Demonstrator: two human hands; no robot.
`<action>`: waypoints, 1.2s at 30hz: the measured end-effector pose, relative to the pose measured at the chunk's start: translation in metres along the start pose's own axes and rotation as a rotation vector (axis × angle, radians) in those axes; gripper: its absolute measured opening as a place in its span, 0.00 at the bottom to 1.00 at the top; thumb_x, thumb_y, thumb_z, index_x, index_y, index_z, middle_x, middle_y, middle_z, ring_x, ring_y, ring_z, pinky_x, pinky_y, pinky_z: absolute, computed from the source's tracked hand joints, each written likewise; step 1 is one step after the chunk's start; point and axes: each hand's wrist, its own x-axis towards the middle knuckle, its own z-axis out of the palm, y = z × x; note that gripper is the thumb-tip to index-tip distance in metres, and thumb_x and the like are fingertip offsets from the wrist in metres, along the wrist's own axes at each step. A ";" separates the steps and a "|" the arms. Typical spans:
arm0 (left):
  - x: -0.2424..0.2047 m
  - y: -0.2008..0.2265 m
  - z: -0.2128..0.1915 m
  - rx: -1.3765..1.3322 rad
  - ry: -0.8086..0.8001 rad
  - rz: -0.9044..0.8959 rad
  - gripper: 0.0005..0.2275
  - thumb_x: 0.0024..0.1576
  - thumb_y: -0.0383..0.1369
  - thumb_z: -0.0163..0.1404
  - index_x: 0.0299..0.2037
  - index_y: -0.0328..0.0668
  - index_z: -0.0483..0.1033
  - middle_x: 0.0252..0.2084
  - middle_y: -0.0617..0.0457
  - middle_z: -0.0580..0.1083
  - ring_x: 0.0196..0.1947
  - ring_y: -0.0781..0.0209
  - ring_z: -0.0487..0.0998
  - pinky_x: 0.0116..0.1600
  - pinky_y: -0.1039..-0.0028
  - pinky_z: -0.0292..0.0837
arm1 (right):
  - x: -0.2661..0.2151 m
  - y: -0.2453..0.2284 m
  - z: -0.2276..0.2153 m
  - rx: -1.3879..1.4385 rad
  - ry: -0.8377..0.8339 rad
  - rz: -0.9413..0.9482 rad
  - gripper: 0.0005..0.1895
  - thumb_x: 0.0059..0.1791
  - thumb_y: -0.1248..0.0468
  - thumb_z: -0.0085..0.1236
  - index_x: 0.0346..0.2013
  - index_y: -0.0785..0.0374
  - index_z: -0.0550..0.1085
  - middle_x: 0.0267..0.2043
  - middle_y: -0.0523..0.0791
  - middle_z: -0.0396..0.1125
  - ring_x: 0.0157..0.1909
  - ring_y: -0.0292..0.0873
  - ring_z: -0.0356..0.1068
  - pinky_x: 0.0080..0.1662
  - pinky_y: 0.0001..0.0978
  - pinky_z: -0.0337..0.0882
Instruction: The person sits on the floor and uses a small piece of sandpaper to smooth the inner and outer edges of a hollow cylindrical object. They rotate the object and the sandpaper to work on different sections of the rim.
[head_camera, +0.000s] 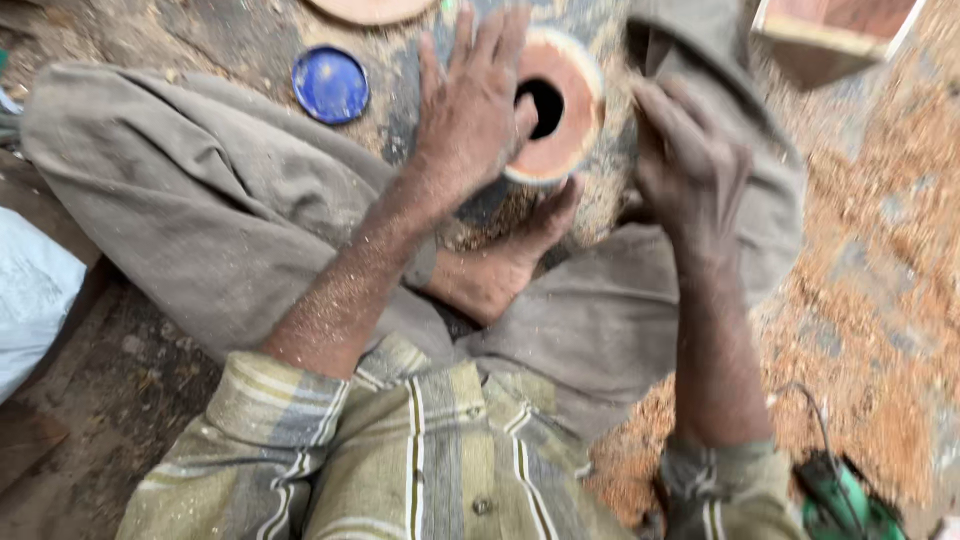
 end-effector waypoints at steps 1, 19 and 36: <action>0.002 -0.001 0.002 0.001 0.031 0.009 0.41 0.59 0.39 0.58 0.76 0.36 0.42 0.75 0.37 0.53 0.77 0.33 0.48 0.71 0.25 0.39 | 0.005 0.002 0.000 -0.052 -0.067 -0.057 0.09 0.59 0.71 0.61 0.55 0.65 0.80 0.54 0.51 0.76 0.53 0.46 0.78 0.51 0.34 0.81; -0.003 0.006 -0.001 -0.033 0.013 -0.039 0.37 0.62 0.39 0.56 0.76 0.37 0.47 0.75 0.41 0.56 0.76 0.37 0.53 0.74 0.25 0.39 | -0.006 -0.082 -0.022 -0.134 -0.085 -0.125 0.12 0.51 0.77 0.58 0.49 0.73 0.78 0.48 0.55 0.74 0.52 0.53 0.77 0.53 0.39 0.81; 0.004 0.001 0.008 -0.014 0.079 -0.041 0.39 0.58 0.37 0.57 0.75 0.38 0.46 0.75 0.41 0.53 0.76 0.36 0.53 0.71 0.23 0.37 | 0.025 -0.034 -0.009 -0.079 -0.260 -0.175 0.07 0.59 0.71 0.54 0.49 0.62 0.78 0.47 0.46 0.75 0.41 0.41 0.74 0.41 0.33 0.76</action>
